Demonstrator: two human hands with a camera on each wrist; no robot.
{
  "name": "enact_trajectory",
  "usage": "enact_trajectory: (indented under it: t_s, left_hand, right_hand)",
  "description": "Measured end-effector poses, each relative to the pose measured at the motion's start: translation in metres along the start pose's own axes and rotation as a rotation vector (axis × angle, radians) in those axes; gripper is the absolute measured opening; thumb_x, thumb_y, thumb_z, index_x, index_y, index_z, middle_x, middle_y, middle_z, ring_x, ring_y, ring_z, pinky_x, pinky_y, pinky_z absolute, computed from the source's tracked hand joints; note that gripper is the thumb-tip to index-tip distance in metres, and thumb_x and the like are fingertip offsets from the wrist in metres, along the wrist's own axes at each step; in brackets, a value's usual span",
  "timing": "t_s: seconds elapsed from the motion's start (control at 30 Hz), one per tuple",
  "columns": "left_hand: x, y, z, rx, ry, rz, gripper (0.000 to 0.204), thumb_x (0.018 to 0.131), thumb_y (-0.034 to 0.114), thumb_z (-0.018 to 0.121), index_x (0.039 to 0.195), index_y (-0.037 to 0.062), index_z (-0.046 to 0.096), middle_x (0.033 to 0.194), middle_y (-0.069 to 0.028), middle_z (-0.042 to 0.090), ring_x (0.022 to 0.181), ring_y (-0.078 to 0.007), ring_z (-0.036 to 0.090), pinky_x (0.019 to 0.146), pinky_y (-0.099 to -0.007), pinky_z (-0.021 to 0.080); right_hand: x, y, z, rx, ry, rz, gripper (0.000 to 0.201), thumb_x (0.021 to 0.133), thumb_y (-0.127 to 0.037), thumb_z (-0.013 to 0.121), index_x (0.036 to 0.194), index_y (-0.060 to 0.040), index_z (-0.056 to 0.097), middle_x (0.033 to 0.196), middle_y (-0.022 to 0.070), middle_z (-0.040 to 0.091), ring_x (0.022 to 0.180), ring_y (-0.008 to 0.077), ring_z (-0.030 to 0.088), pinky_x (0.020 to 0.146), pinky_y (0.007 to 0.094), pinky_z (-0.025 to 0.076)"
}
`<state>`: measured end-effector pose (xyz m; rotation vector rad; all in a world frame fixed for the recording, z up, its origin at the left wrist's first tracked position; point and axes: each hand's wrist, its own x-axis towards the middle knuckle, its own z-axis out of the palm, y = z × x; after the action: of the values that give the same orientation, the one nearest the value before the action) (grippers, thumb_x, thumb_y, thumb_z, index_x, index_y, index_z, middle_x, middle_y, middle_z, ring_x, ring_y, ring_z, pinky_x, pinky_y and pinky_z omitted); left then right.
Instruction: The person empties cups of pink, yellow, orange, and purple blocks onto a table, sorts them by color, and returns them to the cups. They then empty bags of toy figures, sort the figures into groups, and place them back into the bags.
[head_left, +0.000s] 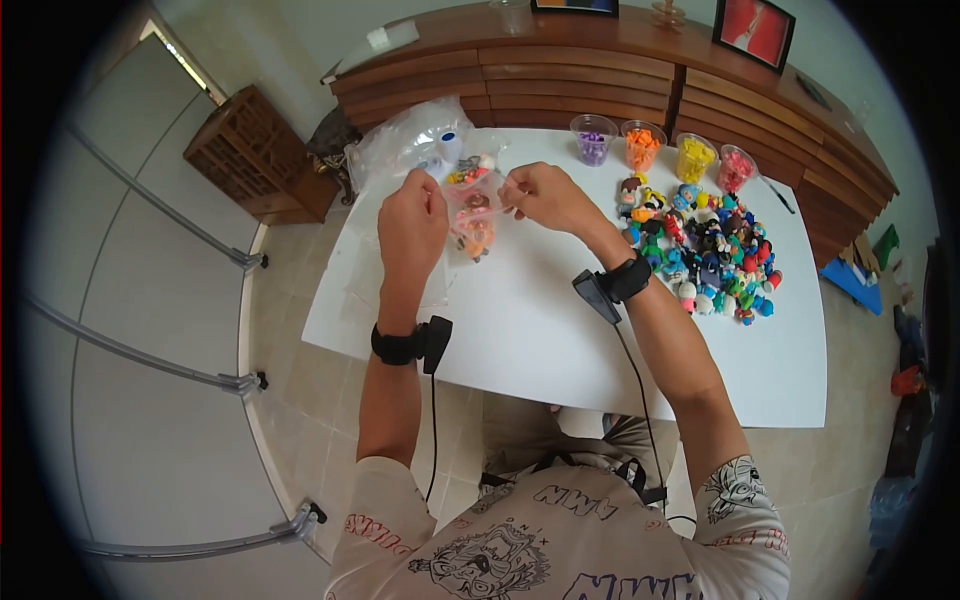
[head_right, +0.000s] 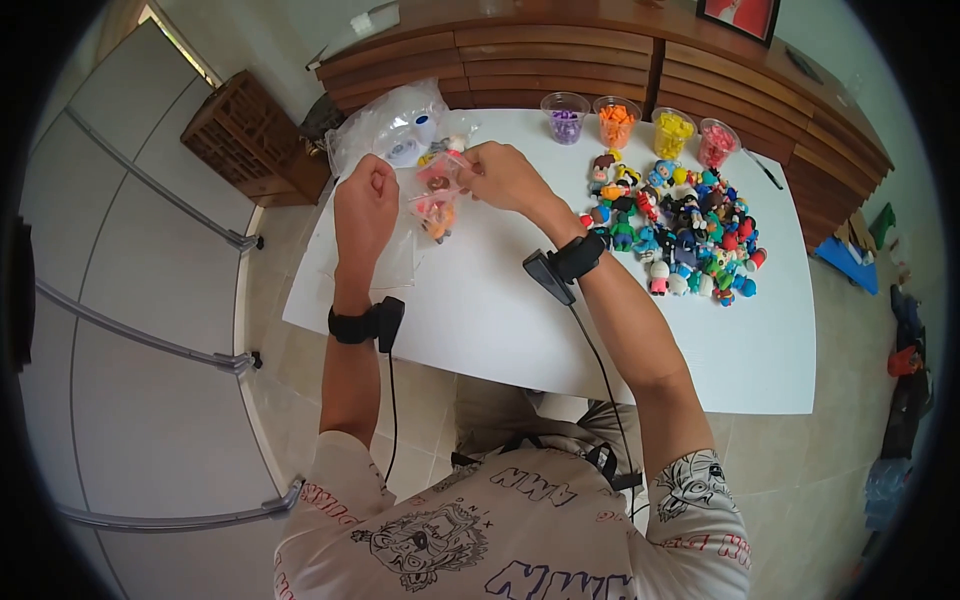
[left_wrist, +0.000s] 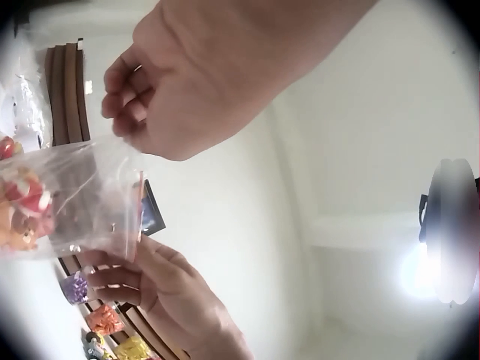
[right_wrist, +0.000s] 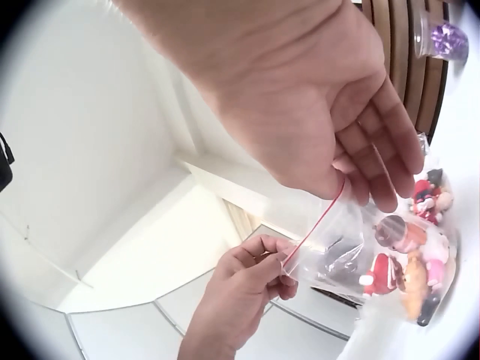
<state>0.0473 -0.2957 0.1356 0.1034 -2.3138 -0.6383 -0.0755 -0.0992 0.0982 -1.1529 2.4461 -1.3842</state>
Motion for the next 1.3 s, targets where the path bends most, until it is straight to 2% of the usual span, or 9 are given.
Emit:
enact_trajectory:
  t_s: [0.27, 0.47, 0.57, 0.67, 0.73, 0.77, 0.87, 0.93, 1.3]
  left_hand:
    - [-0.053, 0.023, 0.049, -0.064, -0.264, 0.010, 0.011, 0.089, 0.012, 0.072, 0.090, 0.0062, 0.063, 0.071, -0.0164, 0.067, 0.069, -0.0388, 0.068, 0.062, -0.0484, 0.052]
    - [-0.067, 0.031, 0.071, -0.172, -0.274, 0.090, 0.014, 0.091, 0.010, 0.075, 0.093, 0.0025, 0.063, 0.068, -0.0146, 0.064, 0.058, -0.0295, 0.063, 0.057, -0.0392, 0.049]
    - [-0.073, 0.032, 0.070, -0.177, -0.249, 0.092, 0.018, 0.094, 0.014, 0.076, 0.094, 0.0017, 0.063, 0.063, -0.0098, 0.059, 0.055, -0.0175, 0.056, 0.054, -0.0347, 0.045]
    - [-0.075, 0.023, 0.071, -0.187, -0.306, -0.049, 0.020, 0.095, 0.019, 0.076, 0.093, 0.0039, 0.064, 0.065, -0.0124, 0.065, 0.057, -0.0284, 0.064, 0.056, -0.0397, 0.048]
    - [-0.073, 0.019, 0.073, -0.235, -0.279, -0.074, 0.019, 0.097, 0.019, 0.074, 0.093, 0.0030, 0.064, 0.065, -0.0118, 0.065, 0.057, -0.0256, 0.063, 0.056, -0.0378, 0.047]
    - [-0.072, 0.018, 0.074, -0.278, -0.248, -0.101, 0.019, 0.098, 0.018, 0.073, 0.093, 0.0021, 0.064, 0.066, -0.0113, 0.066, 0.056, -0.0227, 0.061, 0.055, -0.0359, 0.046]
    - [-0.071, 0.018, 0.075, -0.348, -0.215, -0.122, 0.019, 0.100, 0.017, 0.070, 0.093, 0.0003, 0.064, 0.066, -0.0108, 0.067, 0.056, -0.0206, 0.062, 0.055, -0.0349, 0.046]
    - [-0.070, 0.020, 0.071, -0.333, -0.222, -0.135, 0.018, 0.100, 0.016, 0.070, 0.093, 0.0000, 0.064, 0.066, -0.0107, 0.067, 0.056, -0.0204, 0.062, 0.055, -0.0347, 0.046]
    - [-0.067, 0.040, 0.071, -0.157, -0.267, -0.117, 0.025, 0.094, 0.023, 0.078, 0.093, 0.0022, 0.064, 0.076, -0.0122, 0.071, 0.065, -0.0249, 0.068, 0.059, -0.0380, 0.050]
  right_hand:
    - [-0.049, 0.073, 0.011, 0.063, -0.017, 0.314, 0.026, 0.096, -0.023, 0.066, 0.085, 0.0002, 0.074, 0.074, 0.0100, 0.076, 0.062, 0.0174, 0.073, 0.066, 0.0323, 0.059]
    - [-0.085, 0.082, -0.001, 0.169, -0.007, 0.257, 0.022, 0.095, -0.020, 0.067, 0.088, -0.0001, 0.073, 0.077, 0.0091, 0.077, 0.068, 0.0165, 0.074, 0.068, 0.0323, 0.058]
    - [-0.104, 0.085, -0.032, -0.190, 0.187, 0.176, 0.017, 0.091, -0.016, 0.068, 0.093, -0.0002, 0.074, 0.082, 0.0108, 0.077, 0.076, 0.0266, 0.075, 0.073, 0.0394, 0.060]
    - [-0.121, 0.100, -0.060, -0.557, 0.421, 0.180, 0.021, 0.086, -0.012, 0.068, 0.106, -0.0040, 0.072, 0.090, 0.0135, 0.077, 0.090, 0.0360, 0.074, 0.084, 0.0462, 0.058]
    - [-0.116, 0.141, -0.081, -0.905, 0.547, -0.081, 0.027, 0.085, -0.010, 0.069, 0.112, -0.0065, 0.070, 0.093, 0.0158, 0.075, 0.096, 0.0352, 0.072, 0.094, 0.0460, 0.055]
    - [-0.119, 0.144, -0.090, -0.811, 0.370, 0.011, 0.022, 0.085, -0.008, 0.068, 0.106, -0.0052, 0.072, 0.093, 0.0183, 0.074, 0.097, 0.0352, 0.071, 0.099, 0.0461, 0.051]
    - [-0.115, 0.131, -0.111, -0.773, 0.280, 0.047, 0.016, 0.084, -0.008, 0.068, 0.098, -0.0029, 0.073, 0.094, 0.0190, 0.073, 0.094, 0.0363, 0.071, 0.093, 0.0475, 0.053]
    - [-0.117, 0.122, -0.114, -0.611, 0.421, 0.044, 0.012, 0.084, -0.010, 0.068, 0.091, -0.0015, 0.073, 0.094, 0.0195, 0.074, 0.090, 0.0377, 0.071, 0.087, 0.0484, 0.054]
    - [-0.112, 0.152, -0.098, -1.046, 0.096, 0.010, 0.011, 0.088, -0.016, 0.072, 0.090, -0.0072, 0.076, 0.095, 0.0158, 0.076, 0.099, 0.0308, 0.072, 0.089, 0.0415, 0.055]
